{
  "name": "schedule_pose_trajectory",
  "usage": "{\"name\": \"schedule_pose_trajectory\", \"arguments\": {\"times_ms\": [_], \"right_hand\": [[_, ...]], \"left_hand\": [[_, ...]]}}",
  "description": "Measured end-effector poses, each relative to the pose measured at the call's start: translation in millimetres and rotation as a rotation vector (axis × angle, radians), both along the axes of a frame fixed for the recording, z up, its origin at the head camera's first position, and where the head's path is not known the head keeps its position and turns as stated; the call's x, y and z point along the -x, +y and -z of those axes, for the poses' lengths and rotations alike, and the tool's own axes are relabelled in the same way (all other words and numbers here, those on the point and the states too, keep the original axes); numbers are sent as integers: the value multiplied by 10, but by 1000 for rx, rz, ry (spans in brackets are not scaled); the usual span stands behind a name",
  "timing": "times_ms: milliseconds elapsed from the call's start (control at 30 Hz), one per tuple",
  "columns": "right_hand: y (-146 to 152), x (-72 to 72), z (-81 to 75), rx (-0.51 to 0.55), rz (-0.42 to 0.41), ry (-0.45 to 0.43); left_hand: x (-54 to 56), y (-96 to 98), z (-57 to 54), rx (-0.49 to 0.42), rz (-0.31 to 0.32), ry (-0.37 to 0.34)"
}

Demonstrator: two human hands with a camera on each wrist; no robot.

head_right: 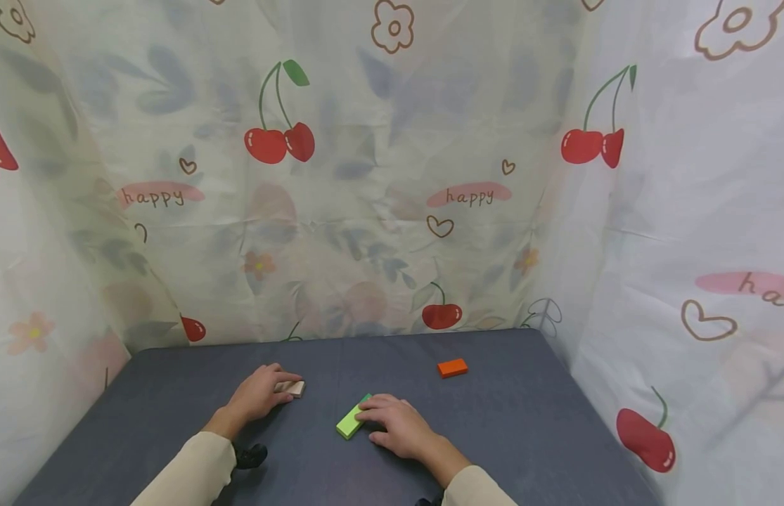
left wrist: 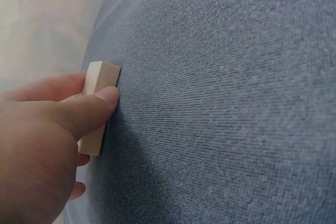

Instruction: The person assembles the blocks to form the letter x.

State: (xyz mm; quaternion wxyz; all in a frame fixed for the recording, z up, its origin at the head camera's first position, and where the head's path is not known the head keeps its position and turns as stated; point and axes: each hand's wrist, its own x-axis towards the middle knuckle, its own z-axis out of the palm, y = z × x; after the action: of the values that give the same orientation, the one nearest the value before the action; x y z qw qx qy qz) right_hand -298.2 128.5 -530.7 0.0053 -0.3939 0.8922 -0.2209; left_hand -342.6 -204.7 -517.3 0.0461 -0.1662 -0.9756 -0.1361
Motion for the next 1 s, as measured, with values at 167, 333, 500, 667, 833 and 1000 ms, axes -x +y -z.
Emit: {"name": "schedule_pose_trajectory", "arguments": {"times_ms": [167, 333, 500, 667, 833, 1000], "right_hand": [[-7, 6, 10, -4, 3, -6], [-10, 5, 4, -5, 3, -11], [0, 6, -4, 8, -12, 3], [3, 16, 6, 15, -20, 7], [3, 16, 10, 15, -13, 3], [-1, 12, 10, 13, -13, 5]], "left_hand": [[-14, 6, 15, -5, 3, 8], [-37, 9, 27, -8, -4, 18], [-41, 5, 38, -13, -10, 19], [-52, 6, 34, -24, -11, 12], [-62, 18, 25, -25, -9, 15], [-66, 36, 11, -24, -4, 21]]}}
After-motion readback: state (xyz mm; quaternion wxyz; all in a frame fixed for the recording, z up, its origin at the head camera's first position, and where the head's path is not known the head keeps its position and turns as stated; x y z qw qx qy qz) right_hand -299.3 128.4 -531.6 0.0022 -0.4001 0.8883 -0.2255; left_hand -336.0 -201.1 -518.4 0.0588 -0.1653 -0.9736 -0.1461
